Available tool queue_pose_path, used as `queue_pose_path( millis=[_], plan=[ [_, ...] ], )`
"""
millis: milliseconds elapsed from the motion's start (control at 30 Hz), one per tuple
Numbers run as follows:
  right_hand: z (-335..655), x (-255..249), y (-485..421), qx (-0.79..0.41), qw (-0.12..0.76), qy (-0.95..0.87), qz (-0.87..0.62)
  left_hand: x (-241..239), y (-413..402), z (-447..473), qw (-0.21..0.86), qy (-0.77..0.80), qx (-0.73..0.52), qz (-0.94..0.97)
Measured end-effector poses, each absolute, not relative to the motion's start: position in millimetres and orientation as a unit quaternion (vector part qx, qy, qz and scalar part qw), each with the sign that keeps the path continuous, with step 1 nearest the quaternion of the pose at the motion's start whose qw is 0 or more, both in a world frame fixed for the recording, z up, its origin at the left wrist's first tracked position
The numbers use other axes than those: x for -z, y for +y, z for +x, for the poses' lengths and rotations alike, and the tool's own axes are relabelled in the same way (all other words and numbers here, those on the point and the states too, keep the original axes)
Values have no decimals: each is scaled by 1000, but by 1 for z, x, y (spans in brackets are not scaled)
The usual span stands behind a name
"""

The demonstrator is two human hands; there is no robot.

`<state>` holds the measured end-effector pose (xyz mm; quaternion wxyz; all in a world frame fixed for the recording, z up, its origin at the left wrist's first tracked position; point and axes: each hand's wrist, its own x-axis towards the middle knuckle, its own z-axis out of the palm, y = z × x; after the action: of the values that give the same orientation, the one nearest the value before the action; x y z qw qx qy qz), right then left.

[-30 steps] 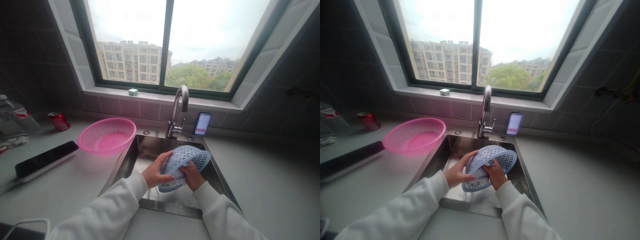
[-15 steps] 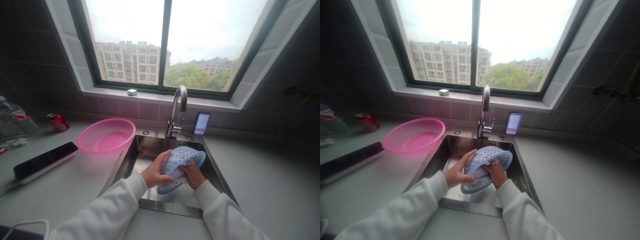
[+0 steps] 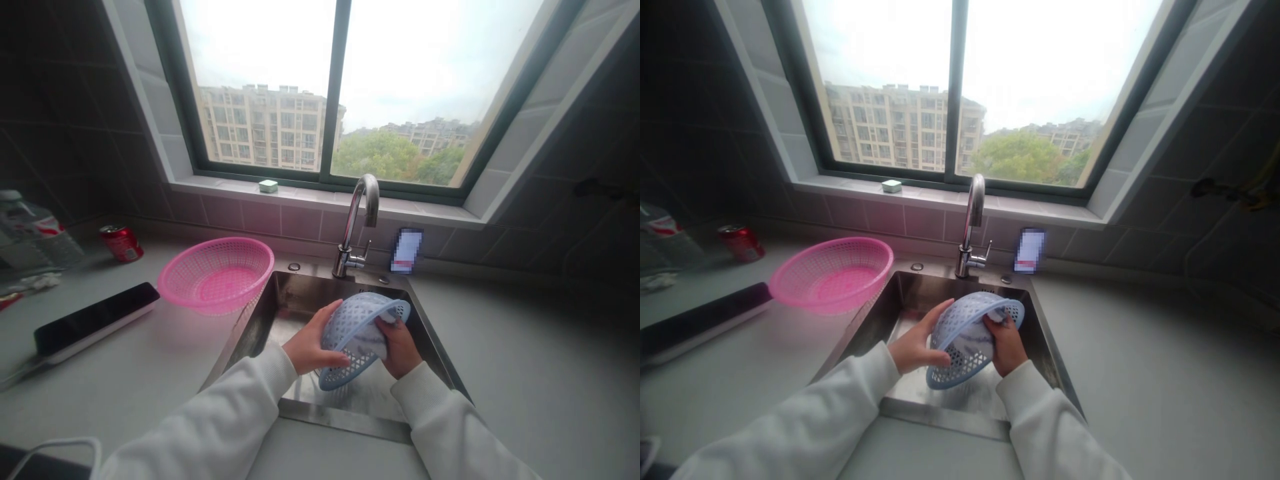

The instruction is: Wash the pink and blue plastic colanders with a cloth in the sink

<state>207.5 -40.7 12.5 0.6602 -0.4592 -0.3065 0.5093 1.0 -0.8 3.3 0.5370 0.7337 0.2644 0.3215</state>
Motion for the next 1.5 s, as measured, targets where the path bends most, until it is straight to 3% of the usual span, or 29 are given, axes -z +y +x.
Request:
queue_pose_path(
  millis=[267, 467, 633, 900, 1100, 1300, 1500],
  plan=[
    [200, -5, -41, -527, 608, -375, -461, -1, -2, 3, 541, 274, -318, 729],
    [211, -8, -37, -477, 676, -315, -465, -1, 0, 2, 532, 281, -314, 735],
    [204, -1, -40, -489, 586, -423, -489, -1, -1, 3, 529, 290, -310, 735],
    [234, -8, -42, -343, 573, -501, -550, -4, -1, 3, 527, 283, -321, 734],
    [212, 2, -43, -397, 567, -483, -537, -5, -1, 1, 532, 236, -314, 750],
    [225, -14, -44, -353, 562, -502, -555, -10, -3, -1, 521, 232, -302, 764],
    [207, 1, -43, -422, 553, -480, -535, -8, -4, 2, 509, 235, -312, 767]
  ],
)
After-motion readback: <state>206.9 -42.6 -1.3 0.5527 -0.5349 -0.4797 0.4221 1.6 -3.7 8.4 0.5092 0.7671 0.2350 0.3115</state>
